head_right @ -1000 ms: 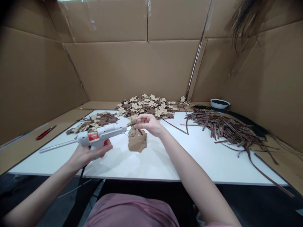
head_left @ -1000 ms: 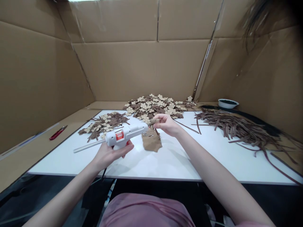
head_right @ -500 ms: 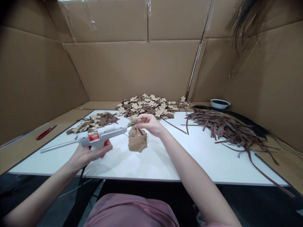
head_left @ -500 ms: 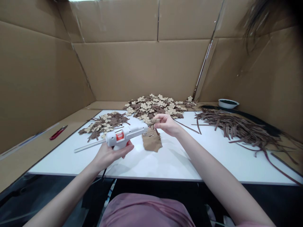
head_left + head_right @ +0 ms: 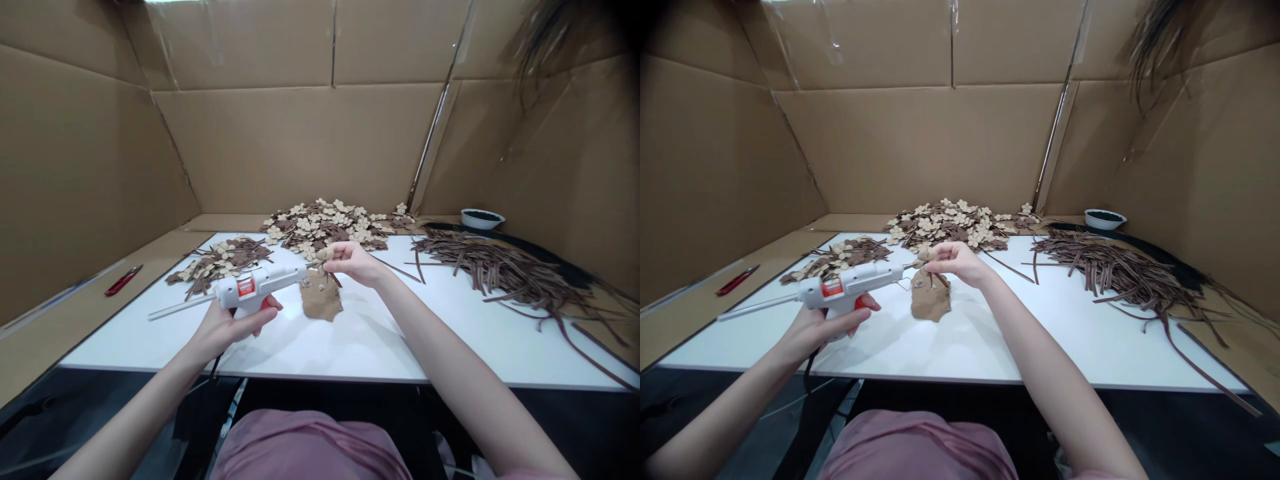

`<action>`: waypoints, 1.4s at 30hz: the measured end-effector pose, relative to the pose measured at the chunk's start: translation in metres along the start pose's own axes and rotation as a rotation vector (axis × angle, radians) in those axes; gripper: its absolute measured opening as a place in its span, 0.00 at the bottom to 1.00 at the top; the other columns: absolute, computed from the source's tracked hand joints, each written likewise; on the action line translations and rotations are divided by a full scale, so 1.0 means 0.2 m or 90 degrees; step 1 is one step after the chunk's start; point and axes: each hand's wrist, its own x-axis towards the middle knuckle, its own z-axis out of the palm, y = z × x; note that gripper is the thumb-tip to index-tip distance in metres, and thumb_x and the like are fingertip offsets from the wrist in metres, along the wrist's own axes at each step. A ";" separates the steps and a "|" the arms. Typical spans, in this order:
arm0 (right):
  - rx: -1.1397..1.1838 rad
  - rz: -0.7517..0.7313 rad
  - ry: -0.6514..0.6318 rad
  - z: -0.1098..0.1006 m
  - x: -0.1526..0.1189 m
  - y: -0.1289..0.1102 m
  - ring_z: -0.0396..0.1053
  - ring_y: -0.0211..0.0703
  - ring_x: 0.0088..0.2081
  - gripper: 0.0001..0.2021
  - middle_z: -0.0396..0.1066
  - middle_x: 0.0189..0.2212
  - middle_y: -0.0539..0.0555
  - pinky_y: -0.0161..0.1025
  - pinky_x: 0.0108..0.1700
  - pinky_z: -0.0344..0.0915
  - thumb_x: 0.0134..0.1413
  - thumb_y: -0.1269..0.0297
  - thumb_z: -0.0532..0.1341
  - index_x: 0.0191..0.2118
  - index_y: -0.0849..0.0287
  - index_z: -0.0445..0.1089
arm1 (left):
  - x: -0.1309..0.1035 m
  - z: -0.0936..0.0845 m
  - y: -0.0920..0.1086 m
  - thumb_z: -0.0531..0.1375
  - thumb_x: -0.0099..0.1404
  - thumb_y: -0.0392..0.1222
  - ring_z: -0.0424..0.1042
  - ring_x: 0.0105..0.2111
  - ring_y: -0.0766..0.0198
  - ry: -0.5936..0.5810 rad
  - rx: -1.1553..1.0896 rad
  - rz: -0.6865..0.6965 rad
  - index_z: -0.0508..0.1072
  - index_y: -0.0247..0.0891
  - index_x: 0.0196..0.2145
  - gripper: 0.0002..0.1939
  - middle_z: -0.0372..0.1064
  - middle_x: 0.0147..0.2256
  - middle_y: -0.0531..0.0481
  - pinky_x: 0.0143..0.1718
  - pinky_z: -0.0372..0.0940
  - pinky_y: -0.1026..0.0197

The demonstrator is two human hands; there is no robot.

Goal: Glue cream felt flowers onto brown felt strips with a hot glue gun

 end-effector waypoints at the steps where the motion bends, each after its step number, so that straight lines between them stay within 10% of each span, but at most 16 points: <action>1: -0.023 0.010 -0.007 -0.01 0.00 -0.01 0.69 0.35 0.25 0.15 0.72 0.23 0.49 0.34 0.29 0.62 0.36 0.62 0.74 0.30 0.62 0.72 | 0.00 -0.01 -0.01 0.63 0.59 0.51 0.64 0.21 0.67 -0.004 -0.003 -0.007 0.76 0.34 0.34 0.16 0.65 0.20 0.53 0.25 0.60 0.66; 17: -0.209 0.184 -0.007 -0.12 -0.05 -0.08 0.66 0.37 0.27 0.15 0.71 0.23 0.50 0.36 0.31 0.59 0.33 0.59 0.73 0.26 0.62 0.72 | 0.01 -0.02 -0.18 0.66 0.52 0.58 0.73 0.34 0.54 -0.111 0.028 -0.202 0.77 0.33 0.38 0.25 0.76 0.34 0.45 0.33 0.65 0.61; 42: -0.222 0.185 0.011 -0.12 -0.04 -0.06 0.66 0.37 0.27 0.16 0.70 0.23 0.50 0.37 0.32 0.59 0.31 0.57 0.74 0.26 0.62 0.73 | 0.06 0.03 -0.15 0.63 0.56 0.59 0.71 0.47 0.50 -0.201 0.066 -0.111 0.75 0.35 0.47 0.28 0.73 0.48 0.44 0.48 0.65 0.57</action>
